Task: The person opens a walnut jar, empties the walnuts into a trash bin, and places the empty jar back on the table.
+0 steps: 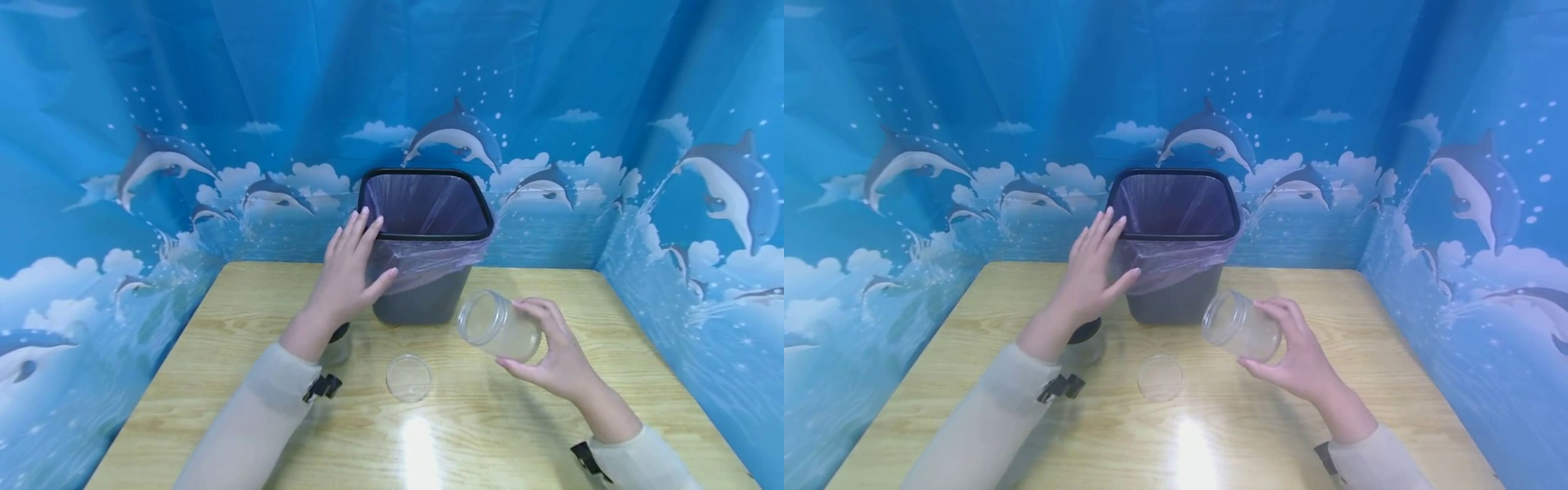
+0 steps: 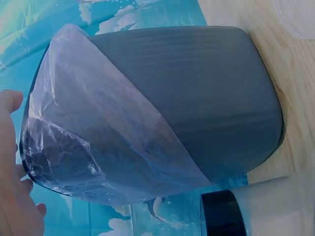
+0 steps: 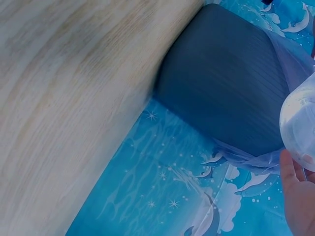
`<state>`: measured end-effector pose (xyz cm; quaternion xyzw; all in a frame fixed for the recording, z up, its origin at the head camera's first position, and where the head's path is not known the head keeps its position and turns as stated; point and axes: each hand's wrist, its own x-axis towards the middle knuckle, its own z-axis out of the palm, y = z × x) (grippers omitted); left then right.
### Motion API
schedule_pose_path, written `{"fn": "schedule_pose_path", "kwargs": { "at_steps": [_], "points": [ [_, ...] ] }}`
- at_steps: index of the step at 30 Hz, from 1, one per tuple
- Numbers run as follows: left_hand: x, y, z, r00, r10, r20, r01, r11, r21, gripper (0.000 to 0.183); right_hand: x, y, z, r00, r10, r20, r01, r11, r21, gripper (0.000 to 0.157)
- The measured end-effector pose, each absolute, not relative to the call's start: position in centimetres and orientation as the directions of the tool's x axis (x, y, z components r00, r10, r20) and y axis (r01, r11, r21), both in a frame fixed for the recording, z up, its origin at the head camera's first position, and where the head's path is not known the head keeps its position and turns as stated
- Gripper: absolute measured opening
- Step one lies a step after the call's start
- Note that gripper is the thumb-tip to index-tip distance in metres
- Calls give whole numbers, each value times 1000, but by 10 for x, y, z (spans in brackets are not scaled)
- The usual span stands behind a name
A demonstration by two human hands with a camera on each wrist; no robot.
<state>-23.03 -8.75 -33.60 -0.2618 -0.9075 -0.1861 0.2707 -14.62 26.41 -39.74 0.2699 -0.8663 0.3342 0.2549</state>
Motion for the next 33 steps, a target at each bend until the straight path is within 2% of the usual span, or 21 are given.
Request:
{"fn": "schedule_pose_path", "kwargs": {
  "at_steps": [9, 15, 20, 28, 33],
  "points": [
    [-216, -91, -337, -635, 416, 651, 649, 744, 159, 78, -149, 262, -397, -683, -316, 658, -681, 602, -418, 97],
    [-202, -92, -335, -570, 449, 688, 716, 682, 148, 75, -146, 261, -396, -713, -307, 631, -657, 609, -445, 96],
    [-193, -92, -337, -528, 471, 707, 756, 639, 139, 73, -146, 260, -397, -692, -317, 649, -677, 596, -431, 96],
    [-180, -88, -350, -540, 522, 660, 791, 582, 187, 71, -143, 259, -397, -752, -309, 582, -625, 617, -479, 98],
    [-177, -88, -361, -554, 548, 627, 794, 574, 200, 72, -141, 259, -397, -758, -309, 575, -620, 616, -486, 98]
  ]
}}
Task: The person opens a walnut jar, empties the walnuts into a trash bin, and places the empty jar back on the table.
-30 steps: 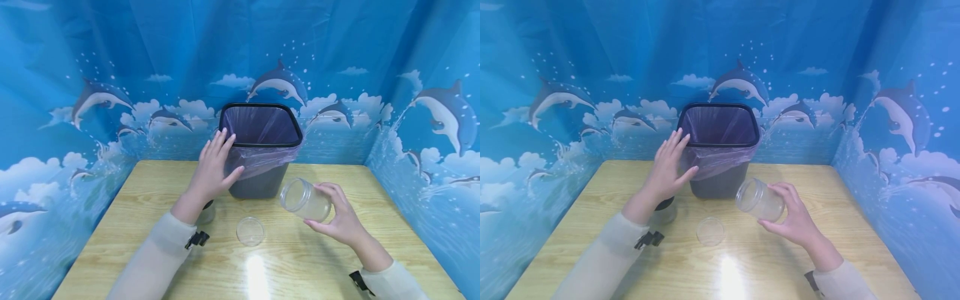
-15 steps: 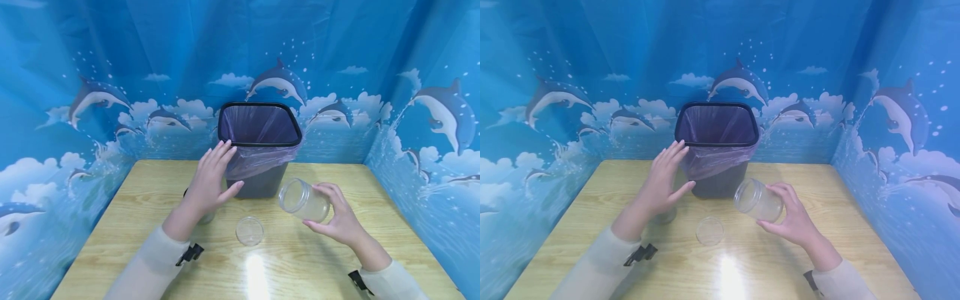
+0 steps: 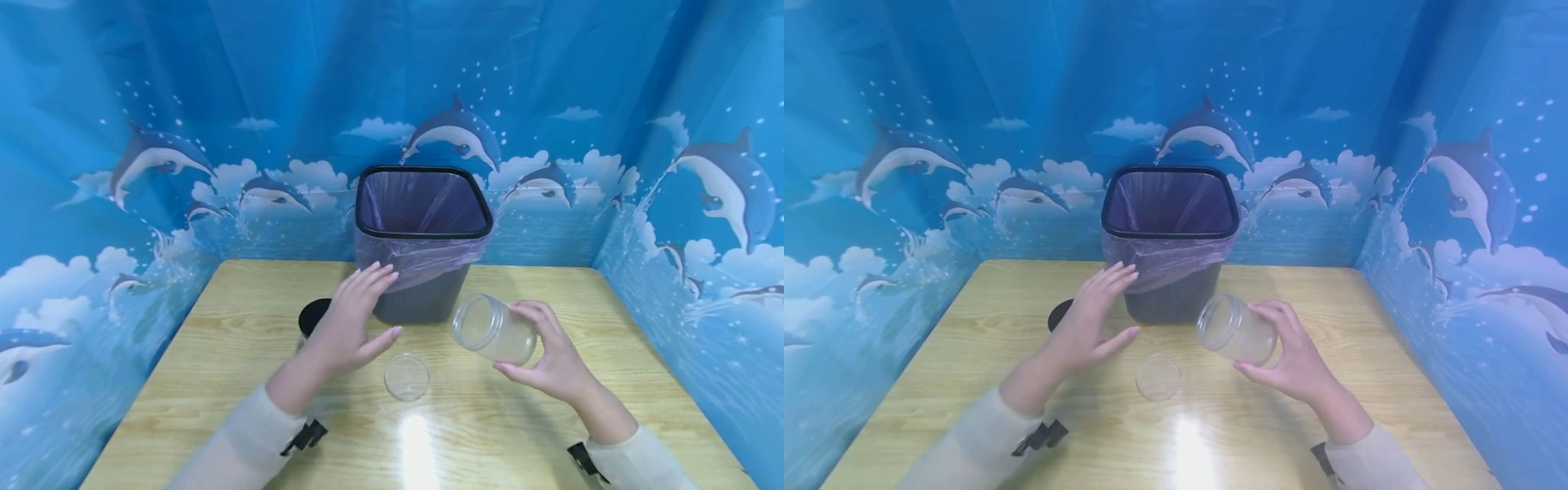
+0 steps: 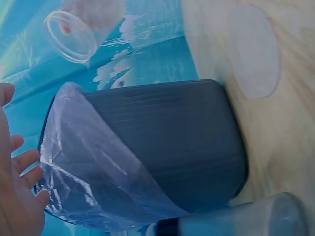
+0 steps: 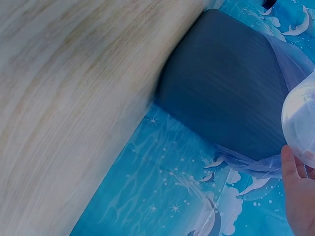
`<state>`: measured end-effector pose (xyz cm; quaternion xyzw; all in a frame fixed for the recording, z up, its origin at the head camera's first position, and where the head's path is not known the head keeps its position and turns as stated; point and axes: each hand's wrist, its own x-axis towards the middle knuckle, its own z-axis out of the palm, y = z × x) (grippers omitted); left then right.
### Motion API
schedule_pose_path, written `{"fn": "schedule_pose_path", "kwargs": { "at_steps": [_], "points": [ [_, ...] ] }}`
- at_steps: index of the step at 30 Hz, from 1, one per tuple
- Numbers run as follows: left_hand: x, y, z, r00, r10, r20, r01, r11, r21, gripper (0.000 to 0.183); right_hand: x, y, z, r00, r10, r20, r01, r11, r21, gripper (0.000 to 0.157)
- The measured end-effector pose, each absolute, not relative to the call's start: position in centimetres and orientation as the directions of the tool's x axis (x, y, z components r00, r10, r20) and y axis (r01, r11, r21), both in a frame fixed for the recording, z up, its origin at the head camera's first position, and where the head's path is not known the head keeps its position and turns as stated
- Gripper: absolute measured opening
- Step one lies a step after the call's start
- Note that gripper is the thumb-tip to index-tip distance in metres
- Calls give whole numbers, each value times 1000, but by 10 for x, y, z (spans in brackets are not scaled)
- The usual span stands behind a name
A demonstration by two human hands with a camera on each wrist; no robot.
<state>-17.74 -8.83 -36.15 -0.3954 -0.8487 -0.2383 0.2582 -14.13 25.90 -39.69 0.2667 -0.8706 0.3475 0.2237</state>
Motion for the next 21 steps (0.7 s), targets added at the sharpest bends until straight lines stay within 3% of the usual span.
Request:
{"fn": "schedule_pose_path", "kwargs": {
  "at_steps": [10, 21],
  "points": [
    [-175, -86, -384, -570, 602, 559, 805, 547, 231, 71, -140, 259, -398, -745, -316, 587, -634, 610, -476, 97],
    [-171, -78, -418, -631, 652, 420, 772, 576, 268, 77, -141, 258, -403, -740, -335, 583, -646, 596, -478, 96]
  ]
}}
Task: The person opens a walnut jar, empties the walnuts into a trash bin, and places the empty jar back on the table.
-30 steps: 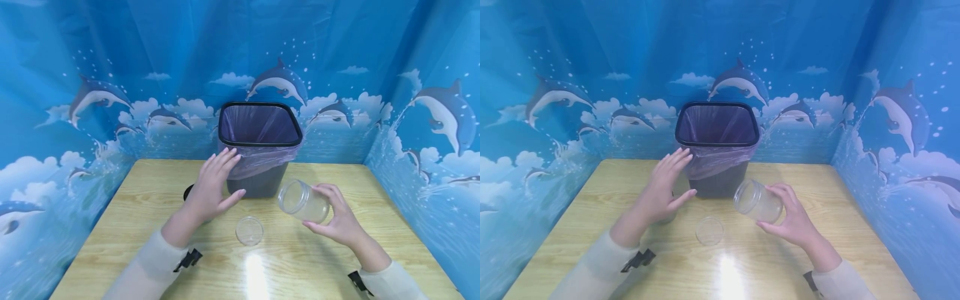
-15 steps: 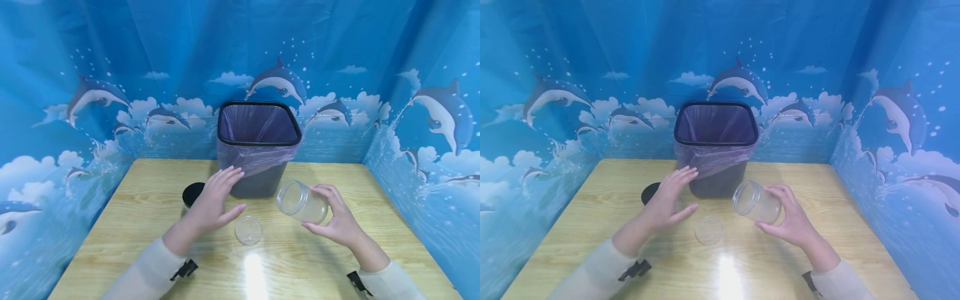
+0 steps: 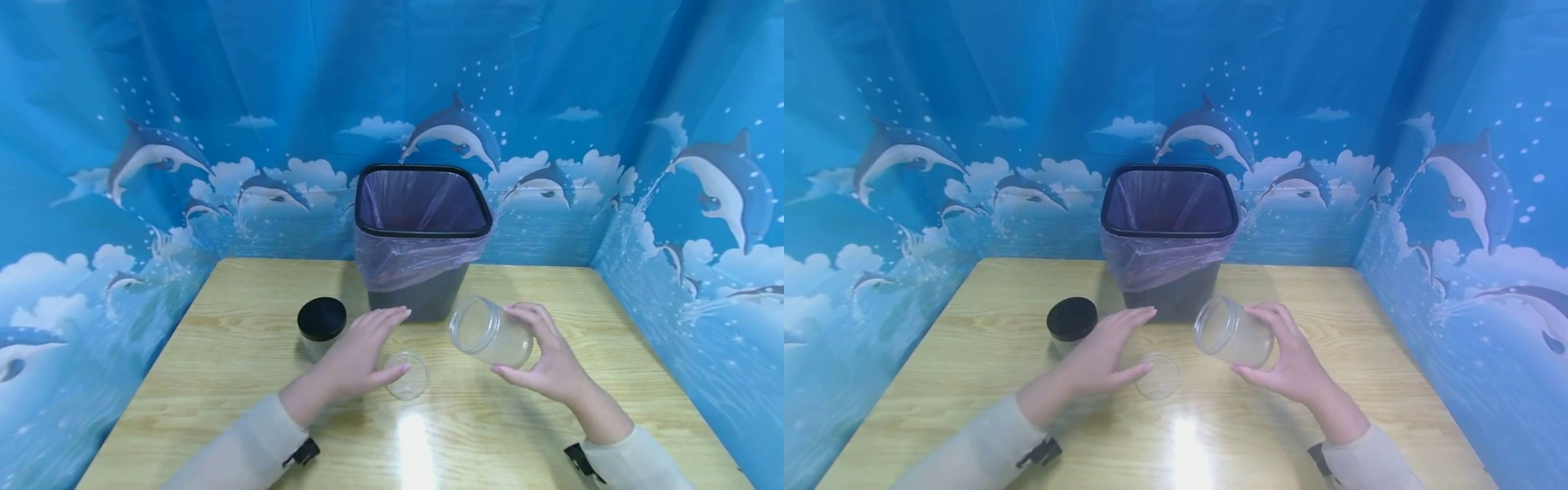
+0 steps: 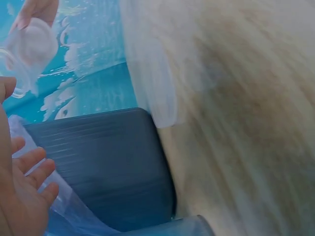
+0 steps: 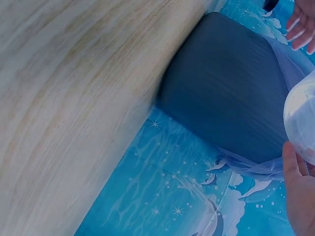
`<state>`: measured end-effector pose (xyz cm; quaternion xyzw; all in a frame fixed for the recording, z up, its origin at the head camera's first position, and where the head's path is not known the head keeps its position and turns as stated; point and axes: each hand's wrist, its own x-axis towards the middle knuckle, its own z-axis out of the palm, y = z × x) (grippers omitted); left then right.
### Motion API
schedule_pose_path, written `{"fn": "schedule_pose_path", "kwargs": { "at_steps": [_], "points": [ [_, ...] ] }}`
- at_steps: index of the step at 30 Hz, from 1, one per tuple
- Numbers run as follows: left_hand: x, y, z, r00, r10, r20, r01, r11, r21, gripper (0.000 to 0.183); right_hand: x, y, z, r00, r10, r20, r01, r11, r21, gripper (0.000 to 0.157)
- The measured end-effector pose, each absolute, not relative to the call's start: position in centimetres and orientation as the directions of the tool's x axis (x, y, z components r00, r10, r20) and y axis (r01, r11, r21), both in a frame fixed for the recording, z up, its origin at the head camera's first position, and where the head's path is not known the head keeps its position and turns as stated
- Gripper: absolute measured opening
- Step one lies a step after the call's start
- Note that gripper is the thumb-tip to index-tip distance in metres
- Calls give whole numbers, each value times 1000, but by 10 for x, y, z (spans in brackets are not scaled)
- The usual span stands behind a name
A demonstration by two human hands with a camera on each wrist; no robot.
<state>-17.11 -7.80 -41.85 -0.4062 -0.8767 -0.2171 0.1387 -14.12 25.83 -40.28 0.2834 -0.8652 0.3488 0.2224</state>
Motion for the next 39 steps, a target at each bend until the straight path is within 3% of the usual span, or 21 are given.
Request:
{"fn": "schedule_pose_path", "kwargs": {
  "at_steps": [9, 18, 39],
  "points": [
    [-174, -74, -437, -696, 668, 265, 718, 647, 255, 89, -142, 258, -404, -731, -344, 589, -659, 581, -478, 95],
    [-179, -70, -458, -709, 685, 167, 705, 684, 188, 94, -125, 236, -375, -756, -345, 556, -633, 602, -487, 88],
    [-176, -61, -471, -699, 716, 1, 713, 696, 86, 102, -121, 235, -377, -780, -351, 518, -611, 602, -513, 88]
  ]
}}
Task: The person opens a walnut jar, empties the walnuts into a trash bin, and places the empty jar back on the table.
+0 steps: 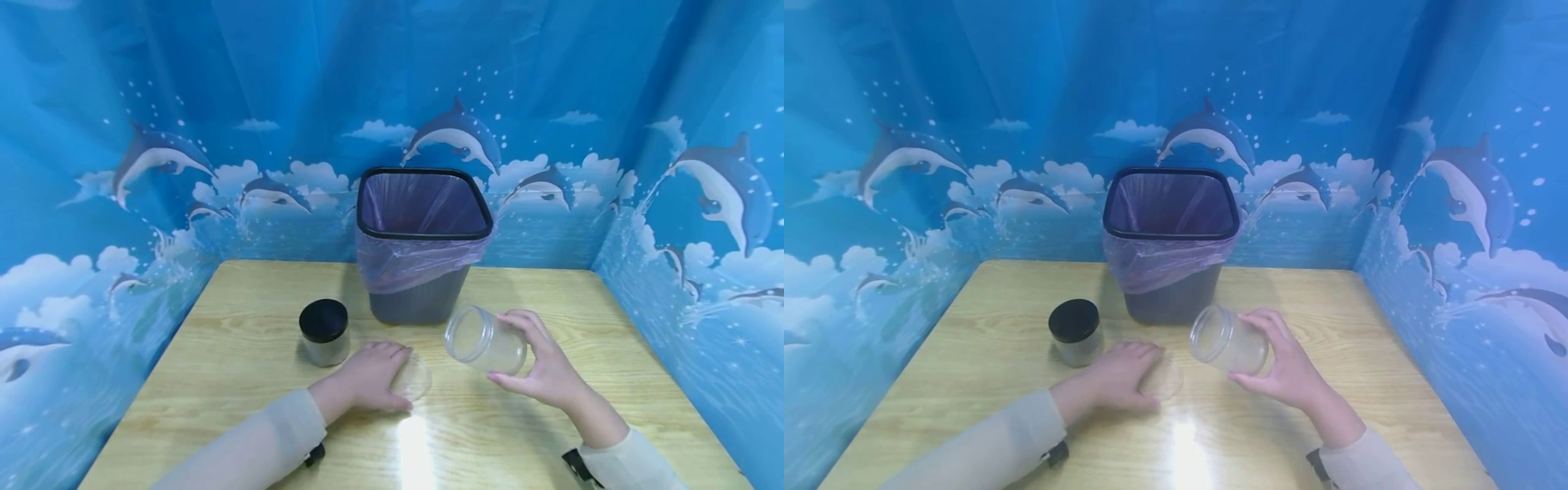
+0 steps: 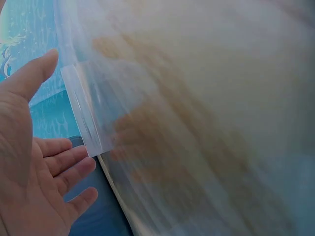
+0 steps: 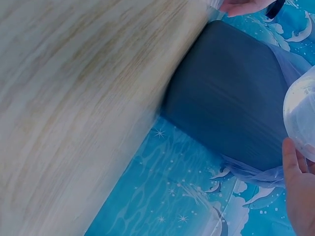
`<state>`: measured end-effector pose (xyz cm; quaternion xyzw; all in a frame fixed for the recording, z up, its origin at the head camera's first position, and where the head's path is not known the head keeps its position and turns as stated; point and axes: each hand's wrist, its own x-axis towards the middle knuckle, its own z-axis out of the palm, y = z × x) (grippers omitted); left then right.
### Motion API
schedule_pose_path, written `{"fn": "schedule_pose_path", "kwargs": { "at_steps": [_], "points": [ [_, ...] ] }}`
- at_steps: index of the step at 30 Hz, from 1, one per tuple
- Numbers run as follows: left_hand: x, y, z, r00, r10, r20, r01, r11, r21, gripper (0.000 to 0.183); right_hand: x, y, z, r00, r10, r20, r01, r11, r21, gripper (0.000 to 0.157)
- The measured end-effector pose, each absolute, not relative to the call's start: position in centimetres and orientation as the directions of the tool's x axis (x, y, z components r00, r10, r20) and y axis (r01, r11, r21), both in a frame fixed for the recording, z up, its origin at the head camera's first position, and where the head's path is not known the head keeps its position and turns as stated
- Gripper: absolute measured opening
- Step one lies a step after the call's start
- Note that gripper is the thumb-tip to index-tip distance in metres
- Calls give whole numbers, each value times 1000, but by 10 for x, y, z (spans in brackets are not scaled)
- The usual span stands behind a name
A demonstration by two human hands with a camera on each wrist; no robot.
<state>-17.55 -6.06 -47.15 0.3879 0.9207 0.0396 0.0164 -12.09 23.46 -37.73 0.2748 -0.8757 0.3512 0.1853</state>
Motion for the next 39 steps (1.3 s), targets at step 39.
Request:
{"fn": "schedule_pose_path", "kwargs": {
  "at_steps": [39],
  "points": [
    [-184, -64, -426, -651, 753, 94, 759, 644, 96, 92, -142, 255, -419, -734, -398, 550, -667, 574, -475, 96]
  ]
}}
